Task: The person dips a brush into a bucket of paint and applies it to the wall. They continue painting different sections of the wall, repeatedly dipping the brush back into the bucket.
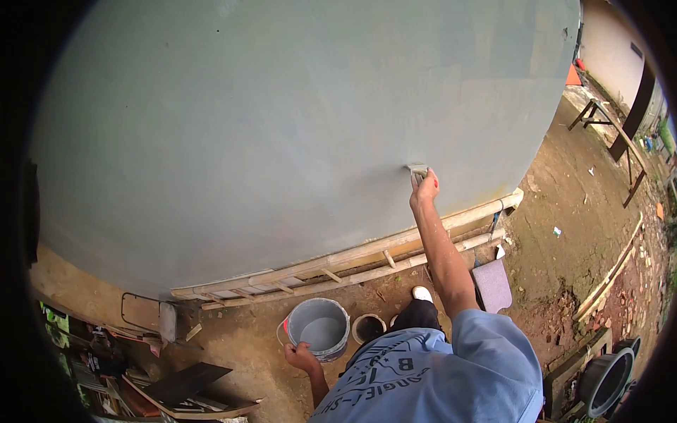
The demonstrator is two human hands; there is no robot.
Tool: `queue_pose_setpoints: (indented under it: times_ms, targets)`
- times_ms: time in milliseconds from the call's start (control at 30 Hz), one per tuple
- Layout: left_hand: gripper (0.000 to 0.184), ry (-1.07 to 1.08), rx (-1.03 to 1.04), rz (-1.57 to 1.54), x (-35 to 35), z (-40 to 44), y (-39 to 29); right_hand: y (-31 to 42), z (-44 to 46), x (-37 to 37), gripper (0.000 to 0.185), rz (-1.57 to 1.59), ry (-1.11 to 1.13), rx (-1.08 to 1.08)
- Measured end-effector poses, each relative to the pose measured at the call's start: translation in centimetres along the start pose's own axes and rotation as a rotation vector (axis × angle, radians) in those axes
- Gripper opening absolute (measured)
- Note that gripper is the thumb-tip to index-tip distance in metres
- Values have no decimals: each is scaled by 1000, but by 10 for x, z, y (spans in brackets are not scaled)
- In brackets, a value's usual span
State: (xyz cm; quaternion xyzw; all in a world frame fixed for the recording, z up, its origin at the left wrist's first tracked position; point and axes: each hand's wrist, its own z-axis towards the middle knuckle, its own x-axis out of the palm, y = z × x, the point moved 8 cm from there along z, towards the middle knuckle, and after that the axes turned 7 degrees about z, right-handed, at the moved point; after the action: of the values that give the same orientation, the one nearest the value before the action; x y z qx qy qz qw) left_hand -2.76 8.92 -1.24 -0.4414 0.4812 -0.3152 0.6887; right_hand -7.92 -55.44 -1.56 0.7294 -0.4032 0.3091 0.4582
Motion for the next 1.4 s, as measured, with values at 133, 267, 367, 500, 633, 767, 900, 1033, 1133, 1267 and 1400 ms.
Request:
queue_pose_setpoints:
  times_ms: [133,267,367,500,633,767,900,1033,1133,1267,1400]
  targets:
    - [31,-20,-18,56,-8,1,7,37,-16,100,30,-21,47,21]
    - [31,-19,-43,94,-5,2,7,91,-81,187,35,-87,242,-18]
    - [31,-8,-32,98,2,5,4,128,-117,225,40,42,573,-81]
    - [31,13,-33,85,16,9,0,146,-149,206,42,138,722,-152]
    - [31,36,-15,44,30,12,-9,88,-95,73,36,63,482,-35]
    - [31,21,-12,69,37,13,-18,-16,0,-126,28,-87,143,203]
    - [32,33,-20,150,43,16,-32,-62,41,-174,25,-145,1,240]
    - [32,48,-4,175,51,16,-44,-64,54,-108,23,-109,60,171]
    - [32,53,-13,156,57,16,-54,-37,22,-44,19,-51,84,98]
    - [31,75,-36,87,79,11,-68,26,-41,61,17,-23,168,18]
    - [31,113,13,12,106,14,-56,84,-99,159,25,-10,325,-53]
